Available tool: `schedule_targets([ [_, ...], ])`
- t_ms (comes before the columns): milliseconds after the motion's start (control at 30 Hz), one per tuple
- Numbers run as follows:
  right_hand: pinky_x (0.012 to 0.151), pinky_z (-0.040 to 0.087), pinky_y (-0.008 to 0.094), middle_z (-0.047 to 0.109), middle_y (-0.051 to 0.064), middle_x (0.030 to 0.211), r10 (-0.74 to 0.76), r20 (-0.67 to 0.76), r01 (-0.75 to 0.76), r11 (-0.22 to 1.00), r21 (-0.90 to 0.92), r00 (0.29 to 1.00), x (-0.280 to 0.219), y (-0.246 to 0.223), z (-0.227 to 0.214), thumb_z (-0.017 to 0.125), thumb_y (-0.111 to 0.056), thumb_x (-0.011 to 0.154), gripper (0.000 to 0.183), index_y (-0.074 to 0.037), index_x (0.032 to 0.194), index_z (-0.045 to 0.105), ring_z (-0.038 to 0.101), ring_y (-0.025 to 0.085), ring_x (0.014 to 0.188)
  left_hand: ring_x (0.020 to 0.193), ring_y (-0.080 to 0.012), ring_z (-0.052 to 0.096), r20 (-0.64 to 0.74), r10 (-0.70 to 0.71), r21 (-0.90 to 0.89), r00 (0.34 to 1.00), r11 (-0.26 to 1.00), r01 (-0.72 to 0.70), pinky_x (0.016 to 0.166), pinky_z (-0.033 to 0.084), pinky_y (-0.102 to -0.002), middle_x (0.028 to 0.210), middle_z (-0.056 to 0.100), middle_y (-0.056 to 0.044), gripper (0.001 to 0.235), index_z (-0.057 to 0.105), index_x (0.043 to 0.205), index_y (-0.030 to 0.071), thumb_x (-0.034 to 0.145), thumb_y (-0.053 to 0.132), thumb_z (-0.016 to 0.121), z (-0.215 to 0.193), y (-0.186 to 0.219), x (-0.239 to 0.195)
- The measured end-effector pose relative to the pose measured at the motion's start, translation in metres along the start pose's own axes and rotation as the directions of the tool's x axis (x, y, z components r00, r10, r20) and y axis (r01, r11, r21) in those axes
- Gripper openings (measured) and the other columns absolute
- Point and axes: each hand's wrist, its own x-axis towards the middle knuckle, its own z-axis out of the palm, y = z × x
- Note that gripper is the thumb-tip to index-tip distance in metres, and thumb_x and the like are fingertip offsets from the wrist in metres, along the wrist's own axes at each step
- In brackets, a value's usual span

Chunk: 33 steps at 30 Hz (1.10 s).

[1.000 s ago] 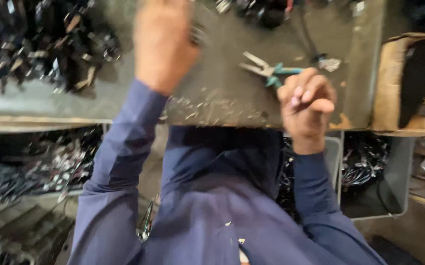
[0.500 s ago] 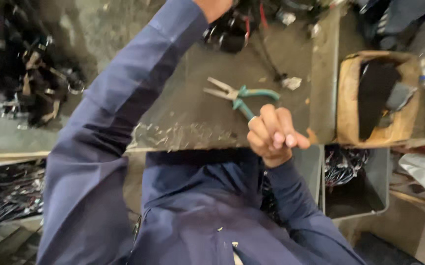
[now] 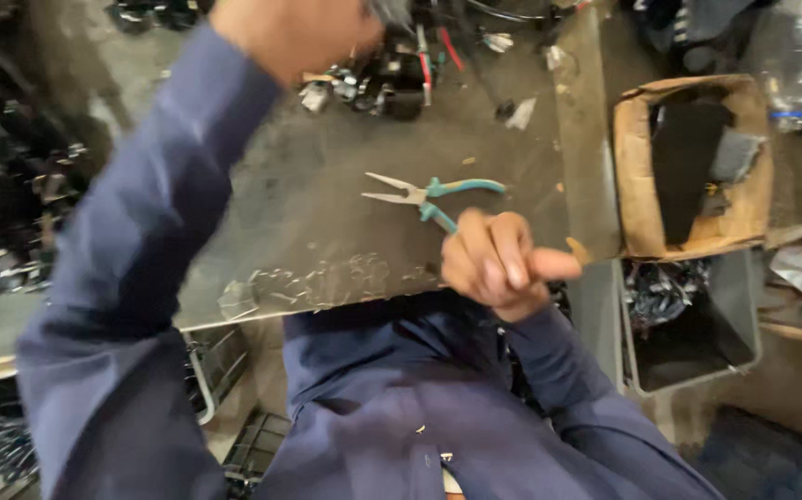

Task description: The person repeatedly strips the outer insulation from black wires using pliers, then places the stripped wires on the table. The process is repeated for several wires in sequence.

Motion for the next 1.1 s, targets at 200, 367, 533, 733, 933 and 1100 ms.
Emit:
schedule_targets([
  [200, 0.078, 0.044, 0.027, 0.052, -0.002, 0.093, -0.114, -0.548, 0.079, 0.993, -0.087, 0.829, 0.034, -0.023, 0.021, 0.055, -0.048, 0.101, 0.049, -0.006, 0.125, 0.058, 0.05, 0.01, 0.084, 0.103, -0.0411, 0.063, -0.206, -0.409, -0.883, 0.889, 0.468, 0.01, 0.084, 0.052, -0.043, 0.12, 0.064, -0.024, 0.044, 0.059, 0.128, 0.003, 0.086, 0.011, 0.068, -0.06, 0.161, -0.043],
  [367, 0.057, 0.031, 0.023, 0.037, -0.004, 0.077, -0.429, -0.422, 0.139, 0.814, -0.564, 0.799, 0.02, -0.041, 0.054, 0.051, -0.047, 0.117, 0.039, -0.01, 0.128, 0.059, 0.035, 0.007, 0.063, 0.093, -0.0276, 0.067, 0.416, -0.528, -0.795, 0.74, -0.607, 0.015, 0.081, 0.058, -0.036, 0.108, 0.063, -0.015, 0.023, 0.06, 0.127, 0.004, 0.104, 0.004, 0.057, -0.063, 0.247, -0.094],
  [533, 0.054, 0.032, 0.022, 0.039, -0.006, 0.066, -0.31, -0.358, 0.229, 0.94, -0.251, 0.881, -0.023, -0.028, 0.08, 0.053, -0.043, 0.108, 0.032, -0.013, 0.117, 0.058, 0.033, 0.004, 0.053, 0.107, -0.0314, 0.066, 0.089, -0.825, -0.945, 0.558, 0.106, 0.308, 0.093, 0.054, -0.036, 0.114, 0.065, -0.014, 0.049, 0.061, 0.125, 0.008, 0.079, -0.004, 0.07, -0.053, 0.282, -0.103],
  [733, 0.06, 0.04, 0.024, 0.05, -0.001, 0.081, -0.225, -0.158, 0.145, 0.902, -0.406, 0.961, -0.022, -0.046, 0.068, 0.058, -0.035, 0.103, 0.033, -0.011, 0.126, 0.058, 0.044, 0.011, 0.068, 0.11, -0.0253, 0.069, 0.157, -0.658, -0.987, 0.736, -0.097, 0.124, 0.097, 0.054, -0.032, 0.121, 0.067, -0.01, 0.039, 0.06, 0.128, 0.007, 0.093, 0.004, 0.076, -0.03, 0.309, -0.094],
  [933, 0.071, 0.048, 0.024, 0.061, 0.01, 0.105, -0.188, -0.319, -0.018, 0.838, -0.545, 0.929, 0.022, -0.033, 0.079, 0.057, -0.031, 0.106, 0.042, -0.007, 0.139, 0.051, 0.057, 0.02, 0.091, 0.122, -0.0187, 0.066, 0.318, -0.601, -0.745, 0.733, -0.636, -0.199, 0.108, 0.052, -0.033, 0.131, 0.067, -0.007, 0.043, 0.057, 0.143, 0.009, 0.103, 0.004, 0.067, -0.053, 0.308, -0.119],
  [1100, 0.095, 0.053, 0.035, 0.068, 0.018, 0.121, -0.095, -0.489, -0.148, 0.888, -0.436, 0.867, -0.007, 0.042, 0.069, 0.056, -0.028, 0.111, 0.05, -0.003, 0.152, 0.044, 0.065, 0.028, 0.113, 0.114, -0.0181, 0.067, 0.374, -0.691, -0.845, 0.619, -0.528, -0.079, 0.101, 0.054, -0.031, 0.122, 0.066, -0.007, 0.061, 0.048, 0.145, 0.011, 0.091, 0.0, 0.075, -0.067, 0.302, -0.113],
])
